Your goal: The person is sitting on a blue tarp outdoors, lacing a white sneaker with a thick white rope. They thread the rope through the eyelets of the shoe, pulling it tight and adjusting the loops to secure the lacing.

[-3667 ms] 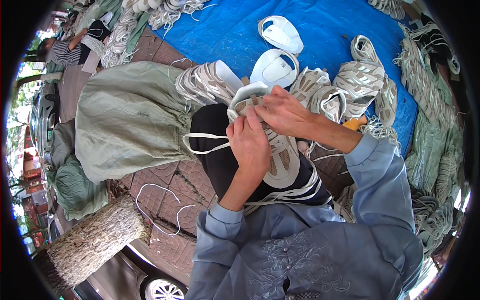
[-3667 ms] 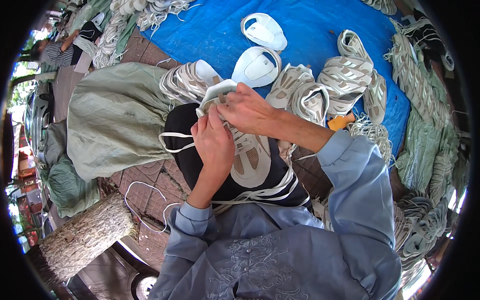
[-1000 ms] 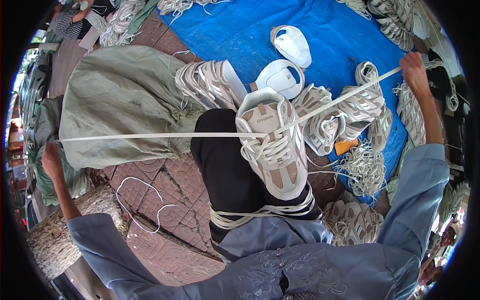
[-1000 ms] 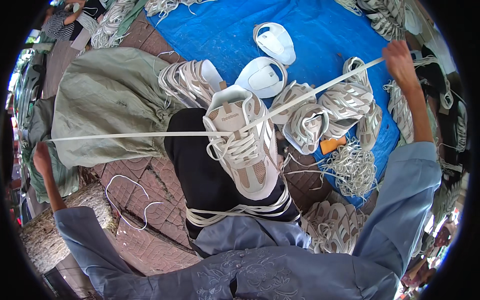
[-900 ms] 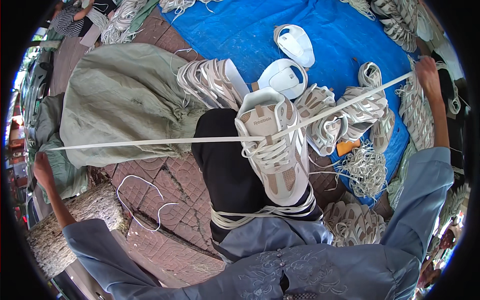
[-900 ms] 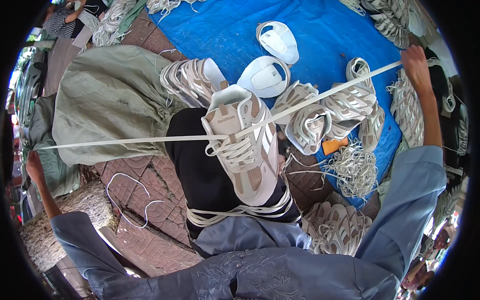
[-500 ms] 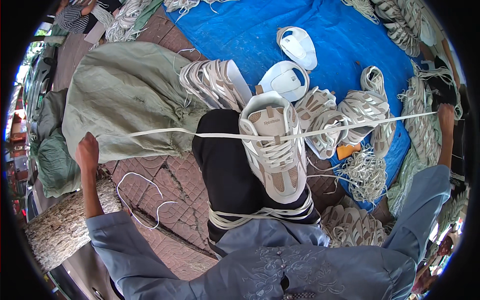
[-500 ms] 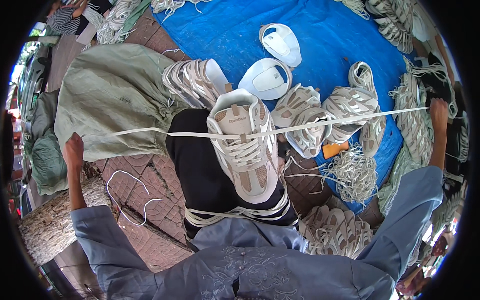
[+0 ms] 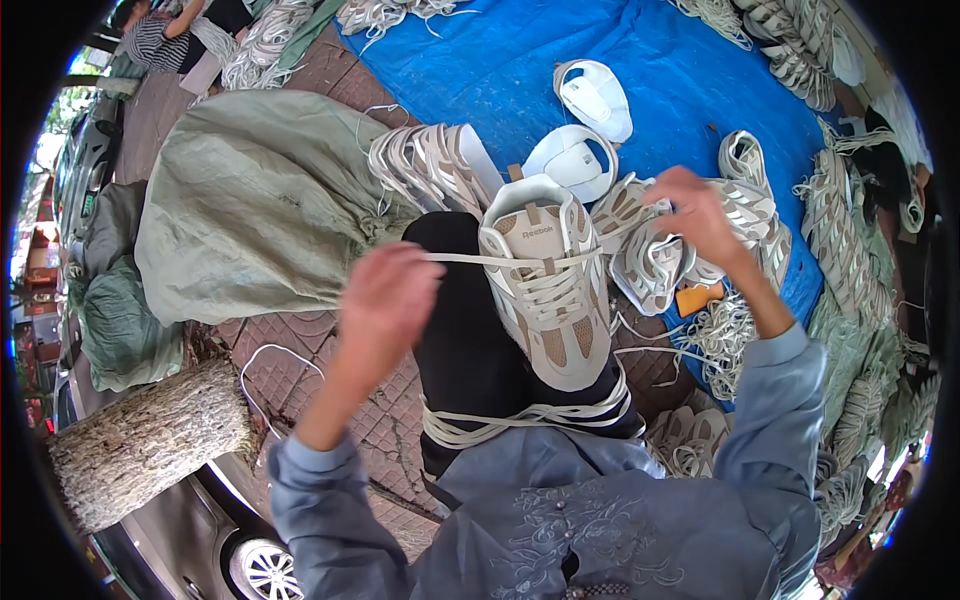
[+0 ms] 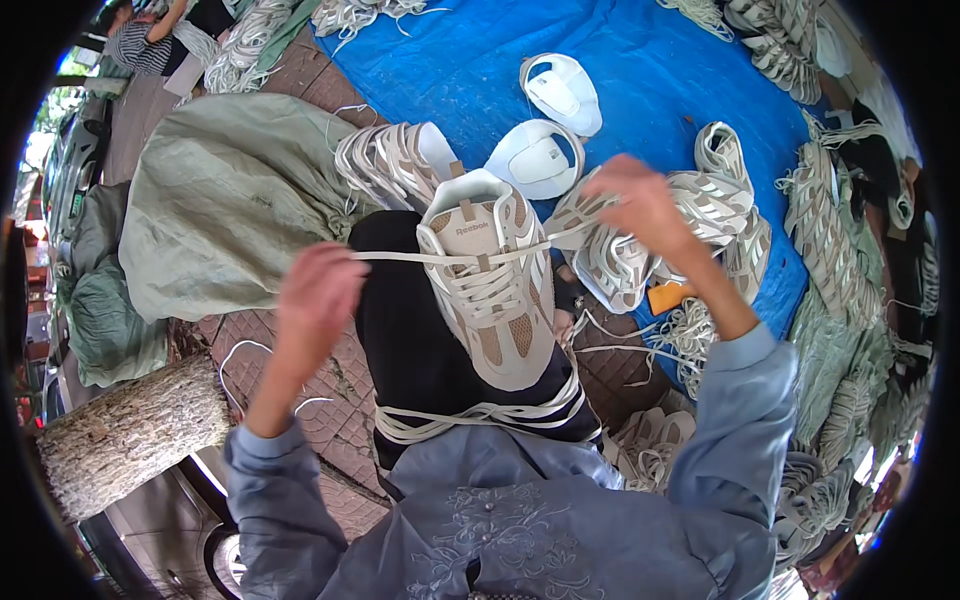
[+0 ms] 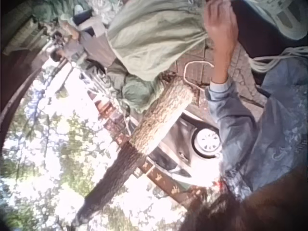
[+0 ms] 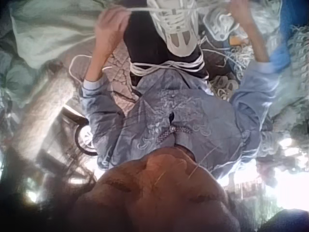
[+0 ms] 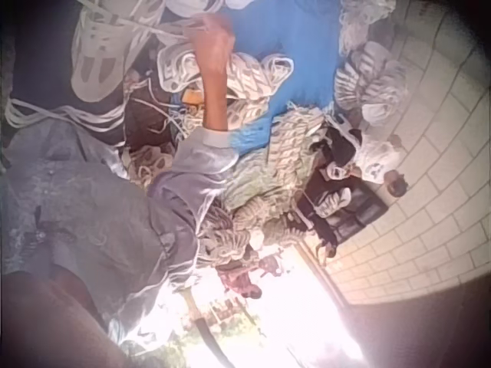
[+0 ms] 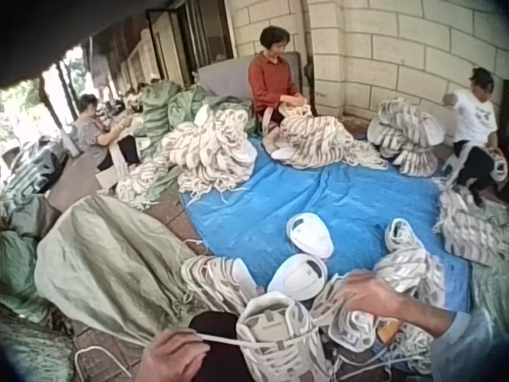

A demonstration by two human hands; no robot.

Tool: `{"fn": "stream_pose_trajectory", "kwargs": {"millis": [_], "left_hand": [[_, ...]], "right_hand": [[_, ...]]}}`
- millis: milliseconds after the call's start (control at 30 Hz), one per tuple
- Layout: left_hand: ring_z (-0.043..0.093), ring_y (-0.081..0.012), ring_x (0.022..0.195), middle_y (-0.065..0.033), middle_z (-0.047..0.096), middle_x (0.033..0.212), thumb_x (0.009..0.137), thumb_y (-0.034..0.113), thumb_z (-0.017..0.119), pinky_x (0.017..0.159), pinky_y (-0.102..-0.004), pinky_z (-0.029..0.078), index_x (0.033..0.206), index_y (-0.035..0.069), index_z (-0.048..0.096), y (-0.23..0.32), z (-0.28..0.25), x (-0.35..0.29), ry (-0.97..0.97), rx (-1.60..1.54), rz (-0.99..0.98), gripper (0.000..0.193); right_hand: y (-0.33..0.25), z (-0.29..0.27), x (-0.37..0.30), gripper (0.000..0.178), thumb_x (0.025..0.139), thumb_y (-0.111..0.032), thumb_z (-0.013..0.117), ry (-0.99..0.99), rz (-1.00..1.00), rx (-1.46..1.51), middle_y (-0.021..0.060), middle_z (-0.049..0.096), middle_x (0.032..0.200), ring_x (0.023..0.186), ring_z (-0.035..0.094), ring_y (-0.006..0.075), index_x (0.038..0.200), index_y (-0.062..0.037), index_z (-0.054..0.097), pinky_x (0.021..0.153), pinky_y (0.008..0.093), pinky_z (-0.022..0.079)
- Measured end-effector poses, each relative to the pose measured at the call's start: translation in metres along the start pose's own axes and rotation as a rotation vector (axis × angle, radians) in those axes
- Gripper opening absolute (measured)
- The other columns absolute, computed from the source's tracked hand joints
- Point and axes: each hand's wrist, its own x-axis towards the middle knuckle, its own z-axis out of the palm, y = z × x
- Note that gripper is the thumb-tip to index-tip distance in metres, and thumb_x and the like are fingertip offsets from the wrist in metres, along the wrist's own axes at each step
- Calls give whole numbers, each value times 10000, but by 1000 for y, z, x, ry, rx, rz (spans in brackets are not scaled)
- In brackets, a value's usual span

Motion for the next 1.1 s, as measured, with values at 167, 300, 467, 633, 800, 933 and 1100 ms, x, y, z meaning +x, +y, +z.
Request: {"fn": "stream_pose_trajectory", "kwargs": {"millis": [167, 300, 467, 633, 800, 933, 1100], "left_hand": [[529, -241, 904, -64, 570, 842, 628, 8, 616, 799, -355, 423, 783, 34, 558, 28, 73, 19, -94, -150, 149, 167], [502, -217, 897, -48, 545, 760, 624, 62, 553, 801, -358, 399, 740, 37, 545, 21, 70, 21, -52, -6, 284, 119], [511, -236, 924, -43, 576, 819, 630, 10, 605, 798, -382, 393, 774, 48, 565, 19, 64, 12, -54, -110, 150, 154], [526, -241, 937, -52, 595, 848, 630, -8, 604, 789, -373, 393, 814, 45, 585, 14, 73, 15, 3, -213, 38, 192], [537, -261, 932, -66, 599, 858, 665, -49, 573, 769, -356, 411, 829, 34, 588, 13, 74, 15, 43, -284, -25, 184], [561, -253, 839, -89, 595, 829, 709, -57, 561, 693, -318, 446, 834, 24, 583, 12, 63, 5, 130, -381, -194, 150], [566, -173, 654, -94, 593, 776, 770, -21, 562, 574, -258, 449, 856, 12, 585, 23, 55, -17, 25, -731, -514, 95]], "right_hand": [[-67, 79, 28, 187, 550, 20, 607, -52, -459, -165, 35, 540, 738, 797, 531, 185, 687, -83, 531, 738, 325, 401], [-50, 83, 23, 108, 585, -36, 599, -52, -421, -341, 23, 512, 641, 680, 501, 168, 652, -92, 535, 664, 299, 373], [-53, 88, 19, 109, 570, -38, 598, 62, -434, -301, 8, 510, 642, 672, 506, 165, 634, -93, 529, 667, 306, 371], [-83, 102, 28, 96, 572, -102, 576, 13, -605, -382, 4, 486, 597, 660, 485, 149, 636, -96, 504, 659, 283, 358], [-97, 110, 31, 97, 599, -126, 578, -48, -565, -640, 8, 496, 571, 639, 491, 158, 676, -81, 538, 651, 291, 360], [-97, 112, 43, 109, 608, -40, 584, -251, -237, -309, 39, 543, 576, 575, 538, 194, 713, -63, 564, 567, 321, 396], [-97, 110, 61, 160, 623, 10, 558, -496, 149, 192, 83, 587, 604, 568, 583, 248, 758, -69, 591, 506, 342, 425]]}}
